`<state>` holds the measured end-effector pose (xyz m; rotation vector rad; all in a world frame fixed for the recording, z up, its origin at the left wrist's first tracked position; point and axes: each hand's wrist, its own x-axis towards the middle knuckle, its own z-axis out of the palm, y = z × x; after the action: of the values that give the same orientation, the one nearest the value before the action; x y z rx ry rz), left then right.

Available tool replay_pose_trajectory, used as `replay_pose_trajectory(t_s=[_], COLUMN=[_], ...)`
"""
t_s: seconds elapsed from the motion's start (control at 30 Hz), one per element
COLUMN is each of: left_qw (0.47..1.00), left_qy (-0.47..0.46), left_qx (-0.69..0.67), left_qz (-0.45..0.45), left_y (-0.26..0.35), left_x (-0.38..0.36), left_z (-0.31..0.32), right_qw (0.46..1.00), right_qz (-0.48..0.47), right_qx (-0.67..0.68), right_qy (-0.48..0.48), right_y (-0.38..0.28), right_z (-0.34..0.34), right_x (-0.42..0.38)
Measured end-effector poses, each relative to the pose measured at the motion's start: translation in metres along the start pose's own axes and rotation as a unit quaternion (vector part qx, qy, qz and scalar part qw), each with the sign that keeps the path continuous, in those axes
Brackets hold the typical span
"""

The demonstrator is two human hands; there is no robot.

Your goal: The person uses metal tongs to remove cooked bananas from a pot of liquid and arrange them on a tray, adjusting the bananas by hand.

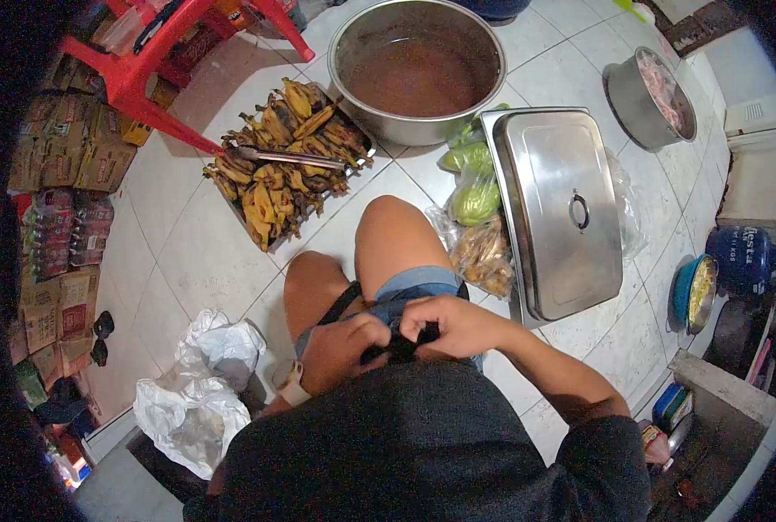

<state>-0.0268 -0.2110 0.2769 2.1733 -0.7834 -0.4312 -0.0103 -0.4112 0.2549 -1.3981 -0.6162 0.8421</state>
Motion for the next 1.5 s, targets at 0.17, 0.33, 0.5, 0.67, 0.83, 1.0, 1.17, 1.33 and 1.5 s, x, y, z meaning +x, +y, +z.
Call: replay_pose_trajectory(t_s=[0.17, 0.33, 0.5, 0.67, 0.83, 1.0, 1.17, 1.33, 1.5], left_qw=[0.999, 0.997, 0.999, 0.998, 0.998, 0.999, 0.997, 0.998, 0.997], left_qy=[-0.037, 0.008, -0.032, -0.005, -0.020, 0.010, 0.036, 0.040, 0.031], left_qx=[-0.030, -0.048, -0.003, -0.031, -0.027, 0.026, 0.059, 0.043, 0.067], left_qz=[-0.012, 0.053, 0.041, 0.061, 0.049, 0.037, 0.026, 0.008, 0.028], left_y=[-0.002, 0.002, 0.007, 0.002, -0.002, -0.012, -0.012, -0.007, -0.007], left_x=[0.012, 0.009, -0.005, -0.011, 0.000, 0.008, 0.013, 0.015, 0.018], left_z=[0.006, 0.004, 0.003, 0.003, 0.003, 0.011, 0.015, 0.017, 0.018], right_qw=[0.995, 0.995, 0.994, 0.986, 0.966, 0.989, 0.974, 0.936, 0.929], right_qz=[0.091, 0.063, 0.045, 0.020, 0.071, 0.118, 0.156, 0.117, 0.144], right_qx=[0.023, -0.076, -0.083, -0.098, -0.209, -0.074, -0.151, -0.290, -0.239], right_qy=[0.018, 0.023, 0.052, 0.135, 0.133, 0.058, 0.057, 0.164, 0.242], right_y=[0.003, -0.017, -0.019, -0.019, -0.024, -0.015, -0.019, -0.030, -0.025], right_z=[-0.002, 0.002, 0.019, 0.034, 0.026, 0.002, -0.011, 0.020, 0.035], right_x=[0.000, -0.004, -0.014, -0.021, -0.024, -0.021, -0.044, -0.053, -0.055])
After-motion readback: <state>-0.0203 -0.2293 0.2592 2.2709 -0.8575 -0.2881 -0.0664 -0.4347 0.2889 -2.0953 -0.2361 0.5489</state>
